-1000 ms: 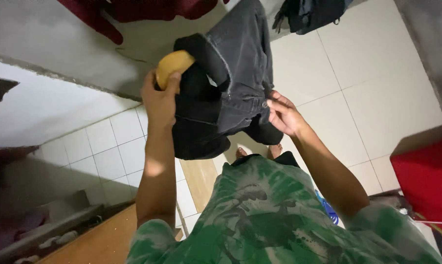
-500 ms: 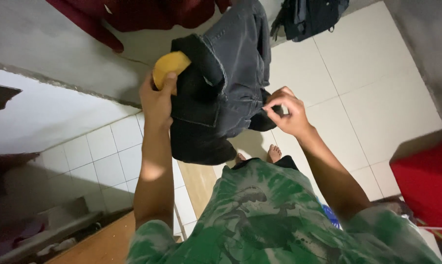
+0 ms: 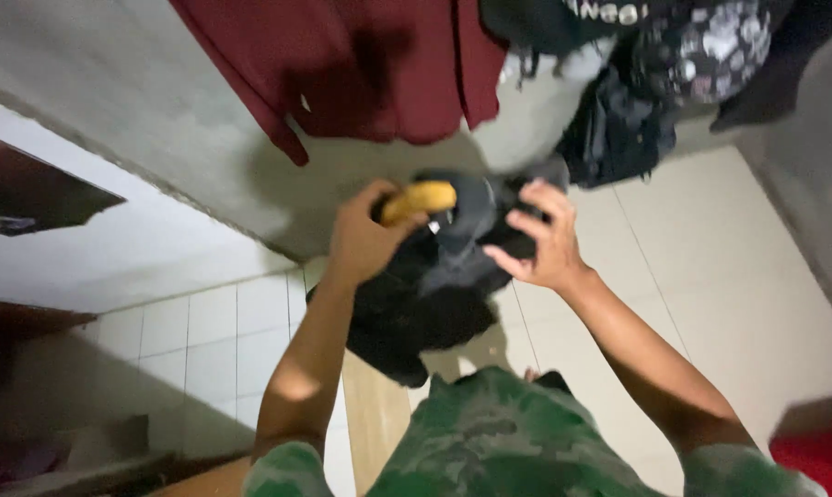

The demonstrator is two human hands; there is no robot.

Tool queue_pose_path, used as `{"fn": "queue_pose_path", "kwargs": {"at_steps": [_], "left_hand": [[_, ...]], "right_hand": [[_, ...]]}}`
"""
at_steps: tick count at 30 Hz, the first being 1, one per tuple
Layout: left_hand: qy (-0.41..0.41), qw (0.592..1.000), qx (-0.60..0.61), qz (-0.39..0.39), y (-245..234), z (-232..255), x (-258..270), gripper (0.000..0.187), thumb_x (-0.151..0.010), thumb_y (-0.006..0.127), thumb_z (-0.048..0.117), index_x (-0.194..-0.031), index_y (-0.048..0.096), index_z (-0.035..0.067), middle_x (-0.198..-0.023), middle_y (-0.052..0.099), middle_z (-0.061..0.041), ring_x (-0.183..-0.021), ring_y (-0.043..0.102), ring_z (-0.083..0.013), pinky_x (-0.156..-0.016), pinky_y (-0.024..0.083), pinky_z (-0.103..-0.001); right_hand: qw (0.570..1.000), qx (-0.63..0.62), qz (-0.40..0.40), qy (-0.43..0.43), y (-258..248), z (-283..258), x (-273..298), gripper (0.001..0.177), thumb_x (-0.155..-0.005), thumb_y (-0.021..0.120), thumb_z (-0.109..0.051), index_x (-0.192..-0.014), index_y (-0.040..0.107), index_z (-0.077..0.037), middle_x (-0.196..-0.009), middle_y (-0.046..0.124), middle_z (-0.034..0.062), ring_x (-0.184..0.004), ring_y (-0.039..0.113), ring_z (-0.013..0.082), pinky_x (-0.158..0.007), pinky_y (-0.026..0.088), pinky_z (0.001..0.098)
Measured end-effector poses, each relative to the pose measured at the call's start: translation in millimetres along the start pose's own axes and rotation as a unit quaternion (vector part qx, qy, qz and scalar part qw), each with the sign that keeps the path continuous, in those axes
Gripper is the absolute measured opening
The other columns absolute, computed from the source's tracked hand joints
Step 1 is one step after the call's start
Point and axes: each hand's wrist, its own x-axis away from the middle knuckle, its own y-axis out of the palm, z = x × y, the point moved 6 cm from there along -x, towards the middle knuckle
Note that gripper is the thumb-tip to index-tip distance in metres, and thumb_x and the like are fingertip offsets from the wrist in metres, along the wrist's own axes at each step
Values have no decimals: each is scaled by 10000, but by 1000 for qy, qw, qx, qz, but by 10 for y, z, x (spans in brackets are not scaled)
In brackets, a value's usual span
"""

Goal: The person removes several garments from hangers, including a dark jacket, a maroon shirt, and a grey hoodie, then places them into a black bag. The person also folds a dark cloth and places it into the bag.

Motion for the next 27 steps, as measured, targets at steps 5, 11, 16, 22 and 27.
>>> {"fn": "queue_pose_path", "kwargs": {"at_steps": [5,11,16,22,27], "left_hand": [[80,996,-41,-16,-151,-79,-95,451,-822,834,333,-1204,636,198,-1206,746,-28,-1199,668,-323,-1067,498,-465],[53,978,-194,-49,-848,-267,-86,795,-850,811,414,-1508,418,201,-1433,607,-102,-1333,554,-391,-1141,417,-572],[60,955,-289,-7,-813,-1248,-418,376,-972,699,311,-1265,697,76,-1187,746,-178,-1142,686,-418,-1026,509,-549],[169,947,-239,129,-723,-1674,-848,327,-755,871,229,-1024,737,99,-882,768,-120,-878,758,-334,-797,613,-415],[309,845,-303,314,-969,-1489,-1067,200,-782,878,244,-936,755,207,-751,712,49,-708,703,-138,-697,607,-244]], "right_hand": [[979,-26,-199,22,430,50,-946,601,-855,829,-455,-1216,578,-45,-1081,636,216,-1055,605,416,-936,375,580],[948,-168,-235,131,818,319,-1077,375,-838,897,-276,-1042,660,-69,-818,731,159,-765,721,365,-671,540,439],[936,-250,-235,84,929,154,-1347,506,-821,900,-233,-1198,633,-27,-1097,656,171,-995,652,395,-900,502,492],[897,-294,-300,135,1379,246,-1631,484,-949,729,-107,-1399,595,11,-1138,706,230,-1059,710,391,-968,532,503],[900,-344,-253,84,1503,760,-2315,641,-865,818,-385,-1360,587,-50,-1210,712,133,-1149,675,285,-1042,498,481]]}}
